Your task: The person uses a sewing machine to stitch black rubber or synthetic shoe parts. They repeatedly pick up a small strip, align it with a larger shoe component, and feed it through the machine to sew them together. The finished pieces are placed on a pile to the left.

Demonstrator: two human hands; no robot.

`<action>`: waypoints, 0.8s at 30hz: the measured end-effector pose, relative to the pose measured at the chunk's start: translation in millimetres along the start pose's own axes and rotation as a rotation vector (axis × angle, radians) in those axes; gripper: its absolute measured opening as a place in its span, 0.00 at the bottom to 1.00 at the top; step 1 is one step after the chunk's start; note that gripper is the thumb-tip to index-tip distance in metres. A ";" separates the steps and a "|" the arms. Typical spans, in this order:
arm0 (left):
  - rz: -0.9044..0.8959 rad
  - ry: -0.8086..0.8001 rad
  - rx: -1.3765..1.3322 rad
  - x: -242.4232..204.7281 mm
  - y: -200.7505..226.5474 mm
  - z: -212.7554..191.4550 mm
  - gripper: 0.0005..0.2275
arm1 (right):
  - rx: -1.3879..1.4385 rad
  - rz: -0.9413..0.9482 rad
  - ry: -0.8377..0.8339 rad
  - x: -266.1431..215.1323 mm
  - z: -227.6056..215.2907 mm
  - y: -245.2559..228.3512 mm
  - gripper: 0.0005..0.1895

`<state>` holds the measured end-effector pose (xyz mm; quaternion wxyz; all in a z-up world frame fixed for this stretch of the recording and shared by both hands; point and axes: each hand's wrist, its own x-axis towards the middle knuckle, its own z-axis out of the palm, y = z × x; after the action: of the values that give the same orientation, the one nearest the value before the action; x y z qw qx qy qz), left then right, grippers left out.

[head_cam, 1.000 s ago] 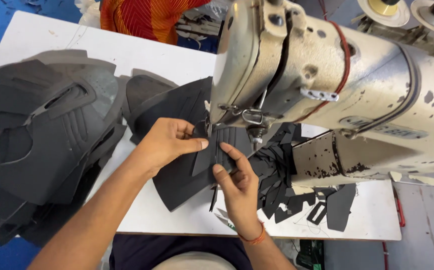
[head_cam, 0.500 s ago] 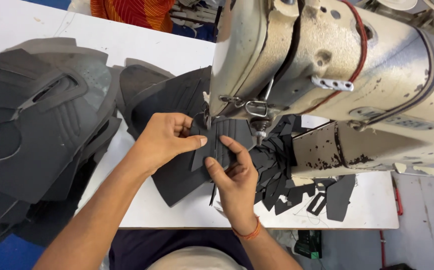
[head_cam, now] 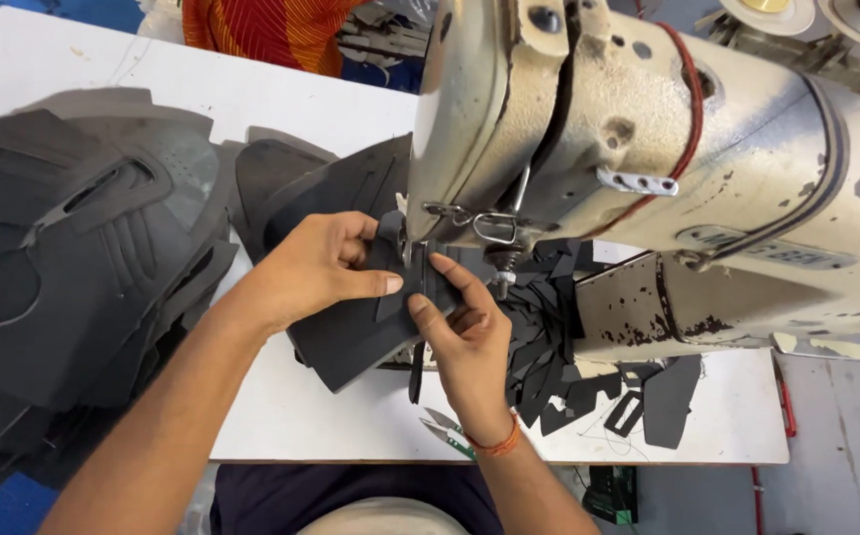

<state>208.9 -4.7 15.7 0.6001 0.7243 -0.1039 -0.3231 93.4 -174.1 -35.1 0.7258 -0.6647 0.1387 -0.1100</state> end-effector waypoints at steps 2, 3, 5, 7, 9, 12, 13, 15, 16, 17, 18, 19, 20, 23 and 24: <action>0.010 -0.002 -0.001 0.0 -2.8 2.9 0.20 | -0.005 0.008 -0.019 -1.1 -12.8 13.8 0.24; 0.022 -0.001 0.000 0.0 -3.9 3.2 0.20 | -0.007 0.013 -0.042 -0.8 -18.3 20.5 0.24; 0.042 -0.001 -0.011 2.1 -6.0 2.4 0.21 | -0.129 -0.135 -0.071 3.6 -17.0 10.5 0.23; 0.059 -0.003 -0.023 6.2 -8.9 1.7 0.21 | -0.252 -0.279 -0.101 10.0 -16.4 6.7 0.21; 0.094 -0.008 -0.040 11.5 -9.7 -1.1 0.21 | -0.225 -0.242 -0.093 20.3 -14.5 7.5 0.19; 0.103 -0.007 -0.056 20.6 -6.8 -4.5 0.19 | 0.032 -0.118 -0.137 35.0 -14.2 14.3 0.18; 0.098 -0.004 -0.058 23.5 -7.5 -5.8 0.19 | 0.032 -0.113 -0.141 39.6 -13.9 16.6 0.18; 0.116 -0.002 -0.081 28.7 -7.9 -7.5 0.17 | 0.159 0.013 -0.156 47.7 -14.1 20.1 0.17; 0.115 0.000 -0.083 32.0 -9.0 -10.1 0.17 | 0.158 0.015 -0.158 52.3 -13.8 24.8 0.17; 0.130 0.002 -0.076 35.3 -9.8 -10.4 0.17 | 0.147 0.059 -0.134 55.6 -15.9 28.1 0.16; 0.144 0.004 -0.070 37.6 -10.3 -10.4 0.16 | 0.135 0.103 -0.110 57.9 -18.1 30.7 0.16; 0.151 0.004 -0.077 40.0 -5.6 -11.8 0.16 | 0.127 0.099 -0.111 60.0 -19.9 34.6 0.16; 0.138 -0.002 -0.032 41.3 -0.9 -13.3 0.16 | 0.098 0.079 -0.098 61.1 -21.4 38.0 0.15; 0.092 -0.035 0.049 42.1 10.6 -19.2 0.14 | 0.071 0.001 -0.109 62.2 -21.2 43.7 0.14; 0.057 -0.063 0.087 42.7 14.4 -22.3 0.13 | 0.075 -0.056 -0.131 64.0 -19.4 45.2 0.14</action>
<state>258.4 -13.5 16.1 0.5734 0.7360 -0.1575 -0.3236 145.5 -210.1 -85.1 0.7542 -0.6466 0.0681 -0.0918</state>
